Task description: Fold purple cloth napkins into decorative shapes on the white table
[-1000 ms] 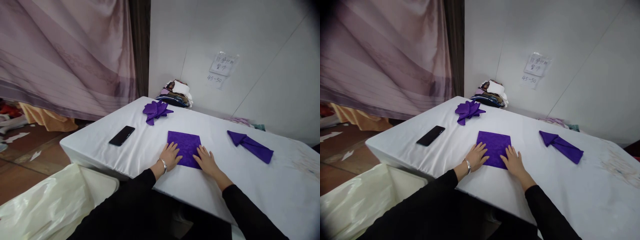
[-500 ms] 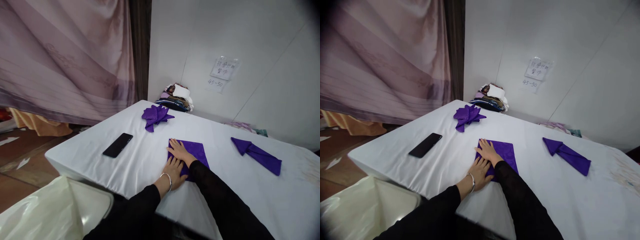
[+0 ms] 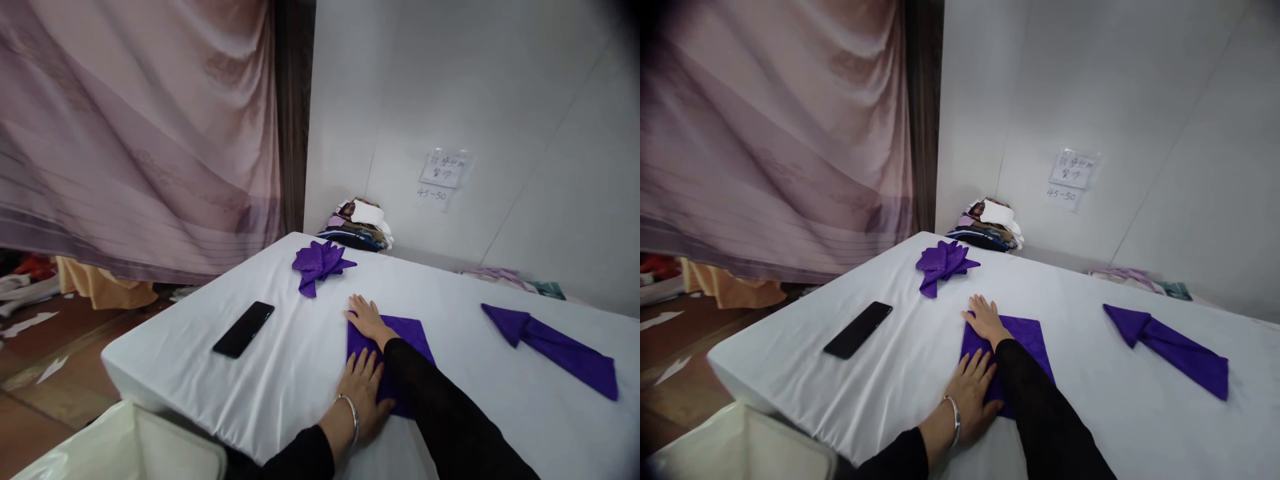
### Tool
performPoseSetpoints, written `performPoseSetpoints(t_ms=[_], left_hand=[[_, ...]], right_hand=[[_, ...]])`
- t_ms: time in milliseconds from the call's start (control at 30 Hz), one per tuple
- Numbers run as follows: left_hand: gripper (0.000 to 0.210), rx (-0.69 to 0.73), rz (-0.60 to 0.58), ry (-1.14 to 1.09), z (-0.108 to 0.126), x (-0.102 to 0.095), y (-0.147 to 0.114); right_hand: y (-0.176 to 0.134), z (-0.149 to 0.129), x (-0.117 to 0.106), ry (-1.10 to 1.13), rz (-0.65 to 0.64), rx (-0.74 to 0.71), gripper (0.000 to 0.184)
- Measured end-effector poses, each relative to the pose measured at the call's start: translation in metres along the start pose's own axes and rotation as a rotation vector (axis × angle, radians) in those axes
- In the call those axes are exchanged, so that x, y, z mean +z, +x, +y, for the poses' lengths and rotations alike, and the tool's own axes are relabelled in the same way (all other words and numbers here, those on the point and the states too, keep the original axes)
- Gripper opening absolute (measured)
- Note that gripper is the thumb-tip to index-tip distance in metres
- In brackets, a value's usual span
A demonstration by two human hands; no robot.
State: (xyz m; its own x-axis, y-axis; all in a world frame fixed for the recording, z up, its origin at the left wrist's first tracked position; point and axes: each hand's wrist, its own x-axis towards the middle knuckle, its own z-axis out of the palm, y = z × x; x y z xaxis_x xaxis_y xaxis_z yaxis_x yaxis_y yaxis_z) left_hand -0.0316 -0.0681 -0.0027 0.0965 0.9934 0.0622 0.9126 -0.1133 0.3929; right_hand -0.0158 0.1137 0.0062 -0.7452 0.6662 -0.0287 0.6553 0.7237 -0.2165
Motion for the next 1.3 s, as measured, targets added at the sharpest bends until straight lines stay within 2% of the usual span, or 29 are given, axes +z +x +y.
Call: performPoseSetpoints(t_ms=[100, 333, 400, 500, 567, 667, 800, 967, 1167, 1233, 1300], left_hand=[[0.071, -0.002, -0.016, 0.025, 0.001, -0.001, 0.003], [0.066, 0.008, -0.031, 0.005, -0.005, -0.004, 0.009], [0.056, 0.003, 0.005, -0.052, -0.008, -0.012, 0.018], [0.046, -0.007, 0.146, -0.076, -0.017, -0.028, 0.043], [0.051, -0.073, 0.200, -0.003, -0.026, -0.034, 0.062], [0.065, -0.198, 0.131, 0.099, -0.041, -0.031, 0.083], [0.076, -0.259, 0.062, 0.190, -0.054, -0.017, 0.088], [0.081, -0.254, 0.049, 0.250, -0.053, -0.014, 0.086], [0.081, -0.257, 0.050, 0.243, -0.051, -0.016, 0.086], [0.081, -0.258, 0.049, 0.241, -0.051, -0.017, 0.087], [0.081, -0.255, 0.051, 0.238, -0.051, -0.016, 0.087]], right_hand=[[-0.015, 0.006, 0.000, 0.013, 0.049, -0.013, 0.067], [-0.053, 0.025, 0.003, -0.003, 0.033, -0.030, 0.067], [-0.055, 0.027, 0.001, -0.004, 0.041, -0.039, 0.066], [-0.056, 0.028, -0.001, -0.019, 0.043, -0.068, 0.062], [-0.056, 0.027, -0.003, -0.032, 0.042, -0.073, 0.058], [-0.056, 0.026, -0.003, -0.029, 0.027, -0.063, 0.056], [-0.052, 0.033, -0.002, -0.017, 0.028, -0.050, 0.057], [-0.058, 0.068, -0.008, -0.016, 0.039, 0.152, 0.064], [-0.097, 0.118, -0.022, -0.016, 0.013, 0.375, 0.069], [-0.111, 0.120, -0.027, 0.005, 0.001, 0.435, 0.070], [-0.123, 0.108, -0.027, 0.020, 0.022, 0.460, 0.073]])
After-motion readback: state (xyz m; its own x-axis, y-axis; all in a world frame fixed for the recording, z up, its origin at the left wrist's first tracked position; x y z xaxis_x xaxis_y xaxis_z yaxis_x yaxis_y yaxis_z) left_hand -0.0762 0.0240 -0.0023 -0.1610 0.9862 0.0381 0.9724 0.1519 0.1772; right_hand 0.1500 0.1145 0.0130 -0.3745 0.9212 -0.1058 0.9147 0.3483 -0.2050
